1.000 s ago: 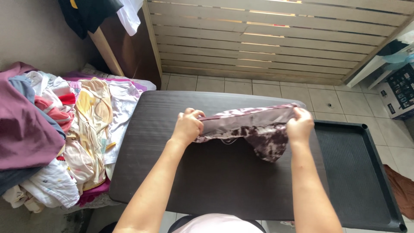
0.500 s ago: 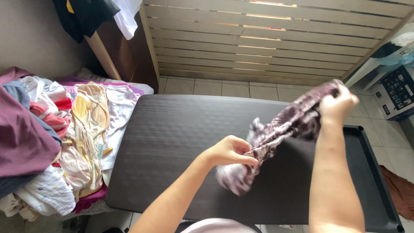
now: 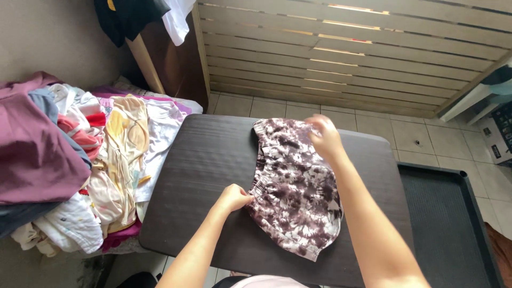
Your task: Folding several pieces of clothing on a table and placing them in a black tray.
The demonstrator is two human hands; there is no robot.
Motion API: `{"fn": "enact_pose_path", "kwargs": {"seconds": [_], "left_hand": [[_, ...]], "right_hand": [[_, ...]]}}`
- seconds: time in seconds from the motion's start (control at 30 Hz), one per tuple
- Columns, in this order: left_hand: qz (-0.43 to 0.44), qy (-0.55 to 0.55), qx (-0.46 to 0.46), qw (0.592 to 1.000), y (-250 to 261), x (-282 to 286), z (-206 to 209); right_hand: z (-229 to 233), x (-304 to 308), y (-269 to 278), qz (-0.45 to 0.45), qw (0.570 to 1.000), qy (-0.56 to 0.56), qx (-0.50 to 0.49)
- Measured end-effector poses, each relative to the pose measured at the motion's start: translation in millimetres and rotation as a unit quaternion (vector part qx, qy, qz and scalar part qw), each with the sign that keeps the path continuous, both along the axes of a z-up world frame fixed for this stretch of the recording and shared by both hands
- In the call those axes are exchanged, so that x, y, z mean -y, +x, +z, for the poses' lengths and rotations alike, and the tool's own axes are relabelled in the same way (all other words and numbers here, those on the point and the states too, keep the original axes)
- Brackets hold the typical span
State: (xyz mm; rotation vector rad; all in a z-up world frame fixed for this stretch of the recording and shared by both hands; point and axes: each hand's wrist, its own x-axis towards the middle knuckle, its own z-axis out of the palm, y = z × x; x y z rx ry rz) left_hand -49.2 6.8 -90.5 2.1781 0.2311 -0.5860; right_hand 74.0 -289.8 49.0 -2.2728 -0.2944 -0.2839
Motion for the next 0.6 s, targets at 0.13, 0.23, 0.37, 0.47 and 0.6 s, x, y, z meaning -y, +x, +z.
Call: {"fn": "enact_pose_path", "kwargs": {"seconds": [0.13, 0.23, 0.37, 0.47, 0.6], "left_hand": [[-0.058, 0.127, 0.091, 0.986, 6.7, 12.1, 9.2], [-0.013, 0.074, 0.09, 0.993, 26.6, 35.9, 8.2], [0.042, 0.006, 0.177, 0.983, 56.3, 67.2, -21.6], [0.095, -0.024, 0.143, 0.985, 63.7, 79.1, -32.2], [0.133, -0.001, 0.197, 0.971, 54.5, 72.7, -31.2]], "right_hand": [[-98.8, 82.1, -43.2, -0.138, 0.989, -0.042, -0.036], [-156.5, 134.0, -79.6, -0.244, 0.965, -0.08, -0.06], [-139.5, 121.4, -129.6, -0.297, 0.928, 0.047, -0.22], [-130.8, 106.3, -140.9, -0.275, 0.914, 0.144, -0.26], [-113.2, 85.5, -135.7, -0.273, 0.937, 0.075, -0.204]]}}
